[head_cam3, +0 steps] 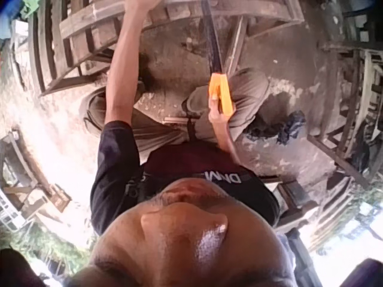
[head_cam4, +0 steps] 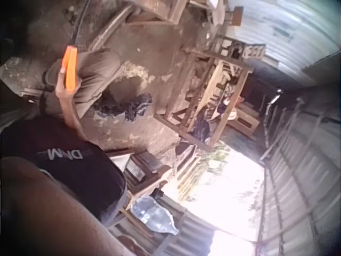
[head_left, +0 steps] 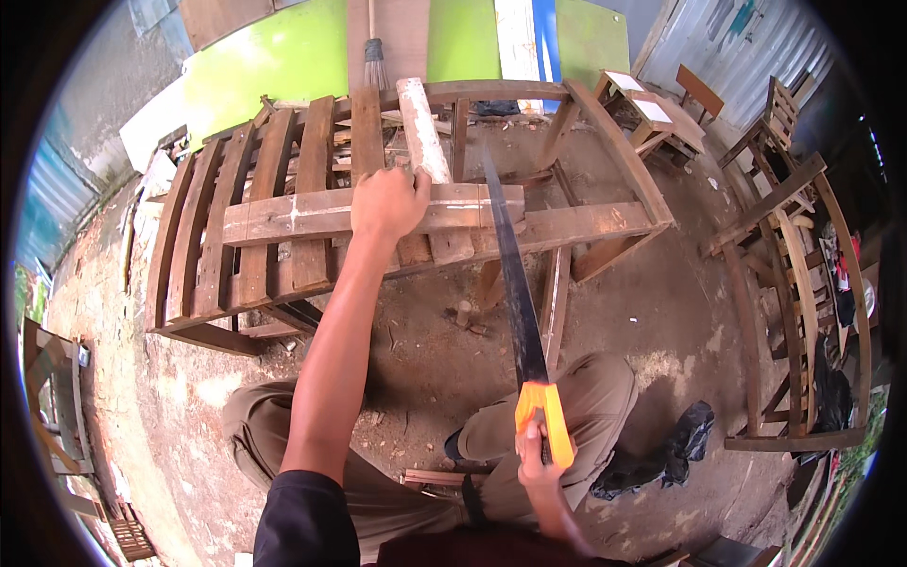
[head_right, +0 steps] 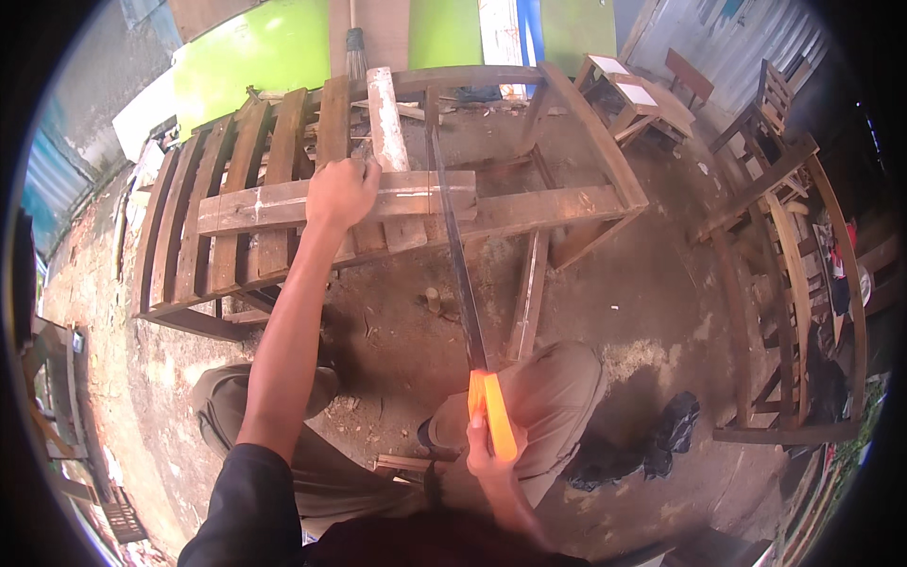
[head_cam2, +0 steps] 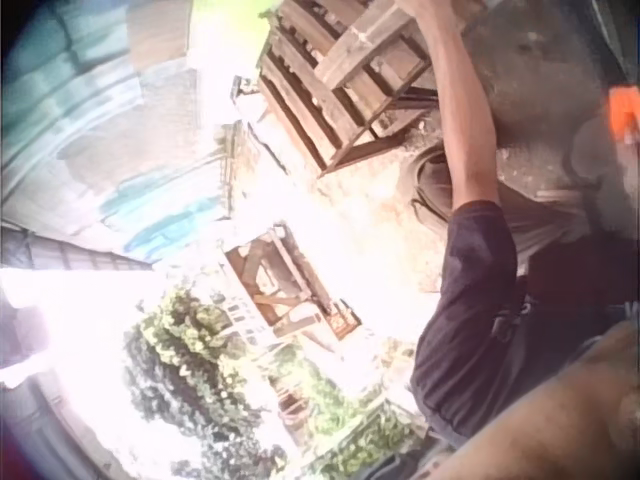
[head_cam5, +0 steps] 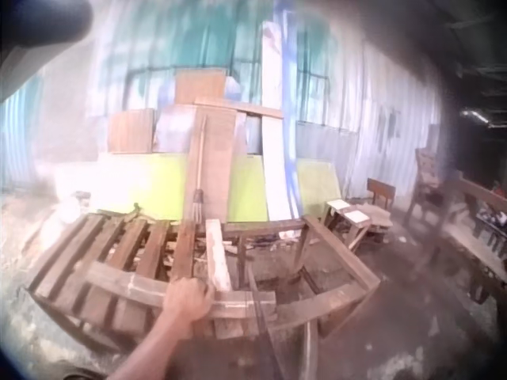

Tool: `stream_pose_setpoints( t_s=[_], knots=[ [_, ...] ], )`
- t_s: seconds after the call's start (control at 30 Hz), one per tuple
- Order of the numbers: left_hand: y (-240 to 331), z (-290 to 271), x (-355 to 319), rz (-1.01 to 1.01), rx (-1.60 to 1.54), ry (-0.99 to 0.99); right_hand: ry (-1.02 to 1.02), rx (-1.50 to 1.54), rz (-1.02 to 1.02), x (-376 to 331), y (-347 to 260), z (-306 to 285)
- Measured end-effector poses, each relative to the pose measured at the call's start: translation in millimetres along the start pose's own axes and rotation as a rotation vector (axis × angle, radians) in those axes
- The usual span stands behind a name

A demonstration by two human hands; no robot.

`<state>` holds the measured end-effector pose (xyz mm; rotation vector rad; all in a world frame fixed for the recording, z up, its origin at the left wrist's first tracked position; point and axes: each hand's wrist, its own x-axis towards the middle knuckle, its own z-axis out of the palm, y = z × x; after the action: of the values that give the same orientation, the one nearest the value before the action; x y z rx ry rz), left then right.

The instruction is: The person uses a hammer to pry apart and remove wooden slats from a pallet frame. They then use a hand saw to cut a remaining slat on the pallet.

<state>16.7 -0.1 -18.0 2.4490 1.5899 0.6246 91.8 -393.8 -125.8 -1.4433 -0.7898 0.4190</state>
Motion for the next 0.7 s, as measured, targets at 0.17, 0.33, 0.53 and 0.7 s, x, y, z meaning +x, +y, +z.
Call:
stream_pose_setpoints(
  t_s=[0.17, 0.33, 0.53, 0.7],
  knots=[
    [5, -3, 11, -0.079, 0.009, -0.037, -0.028, 0.058, 0.018, 17, -15, 25],
    [4, 1, 2, -0.078, 0.042, 0.045, -0.096, 0.05, -0.033, 33, -47, 45],
    [2, 0, -6, -0.002, 0.077, 0.096, -0.14, -0.083, -0.135, 26, -66, 33],
    [4, -2, -4, -0.038, 0.023, 0.081, -0.194, -0.199, -0.245, 8, -42, 6]
  ],
)
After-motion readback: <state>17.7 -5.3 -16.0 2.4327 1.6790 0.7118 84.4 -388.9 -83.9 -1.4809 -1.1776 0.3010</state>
